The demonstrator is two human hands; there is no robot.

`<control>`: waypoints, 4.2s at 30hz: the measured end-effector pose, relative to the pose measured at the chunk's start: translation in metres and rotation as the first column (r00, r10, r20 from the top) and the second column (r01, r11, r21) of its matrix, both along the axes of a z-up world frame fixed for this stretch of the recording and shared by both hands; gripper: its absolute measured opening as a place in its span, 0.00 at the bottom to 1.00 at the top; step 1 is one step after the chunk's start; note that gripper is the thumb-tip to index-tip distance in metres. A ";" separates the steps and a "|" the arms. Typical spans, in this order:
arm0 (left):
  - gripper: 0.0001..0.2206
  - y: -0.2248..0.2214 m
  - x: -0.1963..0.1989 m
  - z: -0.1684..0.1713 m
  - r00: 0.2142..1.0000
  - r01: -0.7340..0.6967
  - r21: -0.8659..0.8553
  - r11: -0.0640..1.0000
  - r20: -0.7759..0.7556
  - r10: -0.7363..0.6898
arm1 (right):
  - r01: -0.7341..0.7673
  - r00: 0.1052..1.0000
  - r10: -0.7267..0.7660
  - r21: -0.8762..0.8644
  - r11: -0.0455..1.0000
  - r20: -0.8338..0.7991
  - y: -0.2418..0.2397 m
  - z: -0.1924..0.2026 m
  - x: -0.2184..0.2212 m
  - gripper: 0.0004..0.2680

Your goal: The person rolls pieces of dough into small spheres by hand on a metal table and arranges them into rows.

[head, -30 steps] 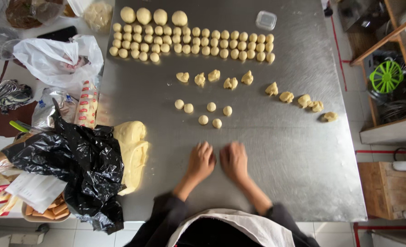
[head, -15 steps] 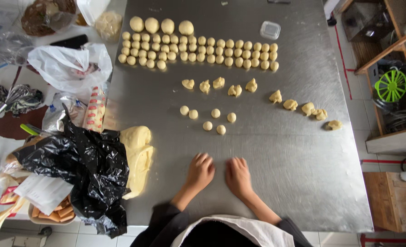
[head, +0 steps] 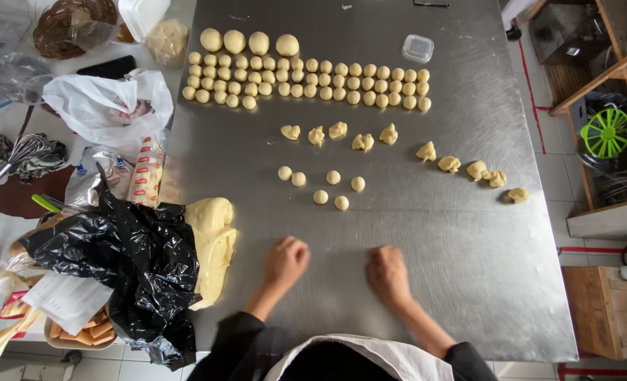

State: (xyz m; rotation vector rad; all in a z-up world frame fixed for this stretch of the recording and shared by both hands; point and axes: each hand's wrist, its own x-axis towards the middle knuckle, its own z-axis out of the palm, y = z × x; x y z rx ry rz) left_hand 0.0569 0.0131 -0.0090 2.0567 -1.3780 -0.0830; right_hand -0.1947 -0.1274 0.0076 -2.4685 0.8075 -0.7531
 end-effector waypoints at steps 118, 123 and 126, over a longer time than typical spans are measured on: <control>0.21 -0.090 0.101 0.028 0.975 -0.222 -0.242 0.945 -0.054 0.215 | -0.336 0.940 0.342 -0.163 0.928 0.007 -0.152 0.087 0.229 0.14; 0.25 -0.191 0.163 0.004 0.989 -0.016 -0.193 0.981 0.145 0.044 | -0.197 0.900 -0.042 0.491 0.849 0.433 -0.066 0.097 0.076 0.13; 0.18 -0.214 0.174 0.005 0.996 0.013 -0.181 0.983 0.086 0.003 | -0.140 0.911 -0.267 0.844 0.517 0.315 -0.037 0.074 0.003 0.16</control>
